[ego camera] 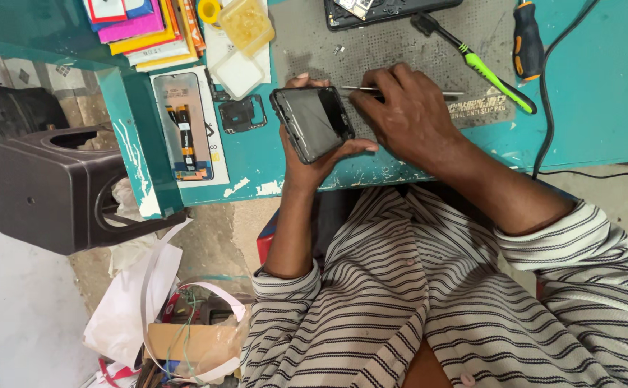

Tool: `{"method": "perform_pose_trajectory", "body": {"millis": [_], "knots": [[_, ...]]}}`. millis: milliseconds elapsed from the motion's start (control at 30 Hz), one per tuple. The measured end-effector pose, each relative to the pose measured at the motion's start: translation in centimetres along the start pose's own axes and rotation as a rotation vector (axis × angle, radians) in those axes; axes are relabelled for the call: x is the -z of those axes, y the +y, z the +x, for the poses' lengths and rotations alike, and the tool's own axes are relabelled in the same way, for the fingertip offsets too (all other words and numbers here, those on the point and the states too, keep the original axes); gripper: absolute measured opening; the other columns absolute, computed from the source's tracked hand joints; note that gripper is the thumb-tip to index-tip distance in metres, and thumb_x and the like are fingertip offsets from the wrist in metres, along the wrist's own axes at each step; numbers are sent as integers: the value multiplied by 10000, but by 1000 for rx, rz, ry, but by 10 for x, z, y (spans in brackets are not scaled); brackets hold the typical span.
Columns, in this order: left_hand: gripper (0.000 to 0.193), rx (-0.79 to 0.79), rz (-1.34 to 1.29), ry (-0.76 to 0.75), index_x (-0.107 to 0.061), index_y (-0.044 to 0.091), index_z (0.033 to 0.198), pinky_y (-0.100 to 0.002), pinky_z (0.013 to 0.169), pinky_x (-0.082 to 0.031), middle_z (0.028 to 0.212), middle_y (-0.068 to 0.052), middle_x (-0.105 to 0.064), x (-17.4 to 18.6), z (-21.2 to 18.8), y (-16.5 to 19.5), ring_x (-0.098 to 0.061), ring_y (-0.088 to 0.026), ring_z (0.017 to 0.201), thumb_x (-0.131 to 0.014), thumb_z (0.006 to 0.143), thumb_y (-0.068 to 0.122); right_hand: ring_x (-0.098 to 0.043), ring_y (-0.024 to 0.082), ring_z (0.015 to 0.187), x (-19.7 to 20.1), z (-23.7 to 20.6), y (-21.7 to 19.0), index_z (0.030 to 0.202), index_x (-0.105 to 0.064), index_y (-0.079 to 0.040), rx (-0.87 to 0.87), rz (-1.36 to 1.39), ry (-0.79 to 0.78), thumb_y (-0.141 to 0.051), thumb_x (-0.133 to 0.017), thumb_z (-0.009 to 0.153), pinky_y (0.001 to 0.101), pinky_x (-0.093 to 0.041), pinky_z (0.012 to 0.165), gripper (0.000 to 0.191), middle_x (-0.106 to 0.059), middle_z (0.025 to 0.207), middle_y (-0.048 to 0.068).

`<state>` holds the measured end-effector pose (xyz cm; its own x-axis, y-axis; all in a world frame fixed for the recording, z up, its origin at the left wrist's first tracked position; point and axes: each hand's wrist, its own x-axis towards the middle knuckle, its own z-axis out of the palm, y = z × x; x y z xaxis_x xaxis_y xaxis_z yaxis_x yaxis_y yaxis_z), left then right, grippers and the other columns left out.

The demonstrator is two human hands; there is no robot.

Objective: The person works on a disassembled smartphone at a repair bench. They use a metal tool to pry and separate the screen assembly, apply liquid from a small bottle to the edges, and use a brush to clean the frame. The person repeatedly inspects the device and continues prying along the perimeter.

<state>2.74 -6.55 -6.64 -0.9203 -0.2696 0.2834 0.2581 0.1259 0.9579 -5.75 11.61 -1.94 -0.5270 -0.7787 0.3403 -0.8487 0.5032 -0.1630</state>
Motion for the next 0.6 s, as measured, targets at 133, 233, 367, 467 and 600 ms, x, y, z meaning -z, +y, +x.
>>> {"method": "perform_pose_trajectory", "body": {"millis": [133, 233, 367, 467, 600], "knots": [[1166, -16, -21, -6, -352, 33, 1470, -322, 1095, -526, 1356, -67, -536, 0, 1, 1, -581, -178, 1220, -1048, 579, 320, -594, 252, 1017, 2, 2, -1, 1180, -757, -91, 3, -5, 5, -157, -674, 939, 399, -526, 814, 264, -646, 1188, 94], [1165, -5, 36, -11, -363, 30, 1465, -321, 1083, -537, 1348, -68, -542, 1, 2, 2, -595, -182, 1217, -1052, 572, 322, -596, 259, 1029, 1, 4, -1, 1180, -764, -97, -12, -5, 12, -160, -671, 934, 398, -526, 810, 271, -642, 1176, 96], [1176, -37, 152, -20, -373, 31, 1455, -335, 1101, -542, 1331, -70, -544, 2, 1, 4, -603, -179, 1194, -1063, 549, 326, -590, 252, 1020, 2, 5, -3, 1202, -764, -84, -15, 1, -16, -157, -676, 948, 395, -521, 817, 278, -645, 1171, 85], [1172, -25, 41, -23, -355, 33, 1472, -331, 1097, -542, 1347, -74, -537, 1, 3, 4, -593, -182, 1207, -1056, 576, 317, -593, 257, 1035, 3, 5, -1, 1190, -761, -79, -8, -11, -18, -163, -681, 932, 392, -522, 826, 283, -646, 1188, 94], [1167, 13, -55, -13, -354, 37, 1480, -323, 1054, -564, 1339, -77, -549, 1, 3, 4, -608, -181, 1193, -1059, 591, 308, -595, 258, 1043, 0, 7, 0, 1198, -762, -83, 1, -29, -8, -165, -683, 920, 391, -532, 837, 301, -641, 1196, 99]]}}
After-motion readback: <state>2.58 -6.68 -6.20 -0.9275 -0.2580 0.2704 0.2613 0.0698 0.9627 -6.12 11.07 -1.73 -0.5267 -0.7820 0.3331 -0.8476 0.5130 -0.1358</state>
